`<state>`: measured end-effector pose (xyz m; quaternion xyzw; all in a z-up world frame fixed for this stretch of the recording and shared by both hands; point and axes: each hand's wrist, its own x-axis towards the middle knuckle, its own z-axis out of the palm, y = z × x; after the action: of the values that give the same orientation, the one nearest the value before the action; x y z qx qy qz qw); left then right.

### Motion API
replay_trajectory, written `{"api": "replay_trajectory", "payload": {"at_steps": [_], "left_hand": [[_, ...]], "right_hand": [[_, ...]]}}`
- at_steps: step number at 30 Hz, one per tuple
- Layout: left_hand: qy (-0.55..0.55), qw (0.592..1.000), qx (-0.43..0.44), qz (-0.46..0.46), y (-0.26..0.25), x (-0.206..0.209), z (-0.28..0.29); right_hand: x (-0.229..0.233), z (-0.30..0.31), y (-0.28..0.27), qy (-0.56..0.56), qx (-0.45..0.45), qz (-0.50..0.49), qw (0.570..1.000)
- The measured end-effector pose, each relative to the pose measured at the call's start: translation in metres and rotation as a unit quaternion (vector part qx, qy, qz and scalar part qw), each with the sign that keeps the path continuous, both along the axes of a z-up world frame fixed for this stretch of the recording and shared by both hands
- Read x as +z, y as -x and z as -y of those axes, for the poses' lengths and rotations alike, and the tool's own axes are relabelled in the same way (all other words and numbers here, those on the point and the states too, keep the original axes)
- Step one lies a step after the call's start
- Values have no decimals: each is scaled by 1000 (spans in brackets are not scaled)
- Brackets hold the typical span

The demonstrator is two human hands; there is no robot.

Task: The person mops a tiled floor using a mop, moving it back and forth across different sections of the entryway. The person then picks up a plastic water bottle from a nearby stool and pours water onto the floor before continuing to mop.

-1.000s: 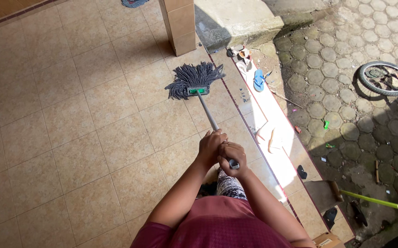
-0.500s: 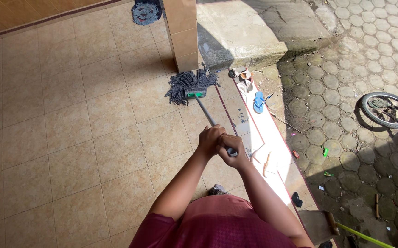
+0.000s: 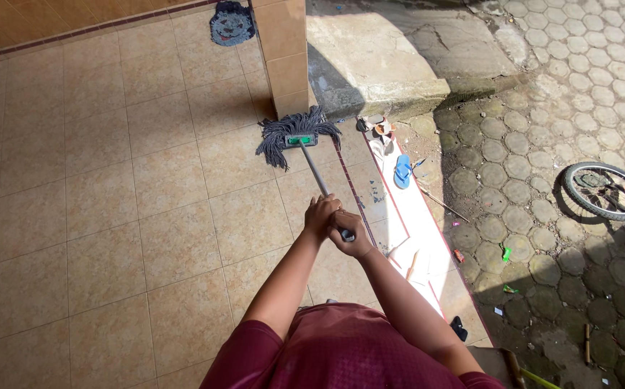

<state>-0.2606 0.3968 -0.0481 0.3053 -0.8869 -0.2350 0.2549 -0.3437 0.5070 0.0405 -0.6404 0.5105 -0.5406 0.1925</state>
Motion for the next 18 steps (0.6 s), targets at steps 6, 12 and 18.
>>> {"api": "replay_trajectory", "payload": {"at_steps": [6,12,18], "left_hand": [[-111,990,-50,66,-22,101,-44],[-164,977,-63,119,-22,70,-54],[-119,991,-34,58,-24,-3,-39]], "right_hand": [[61,-39,-3,-13,0,28,1000],[42,-46,-17,67,-17,52,996],[-6,-38,-21,38,7,3,999]]}}
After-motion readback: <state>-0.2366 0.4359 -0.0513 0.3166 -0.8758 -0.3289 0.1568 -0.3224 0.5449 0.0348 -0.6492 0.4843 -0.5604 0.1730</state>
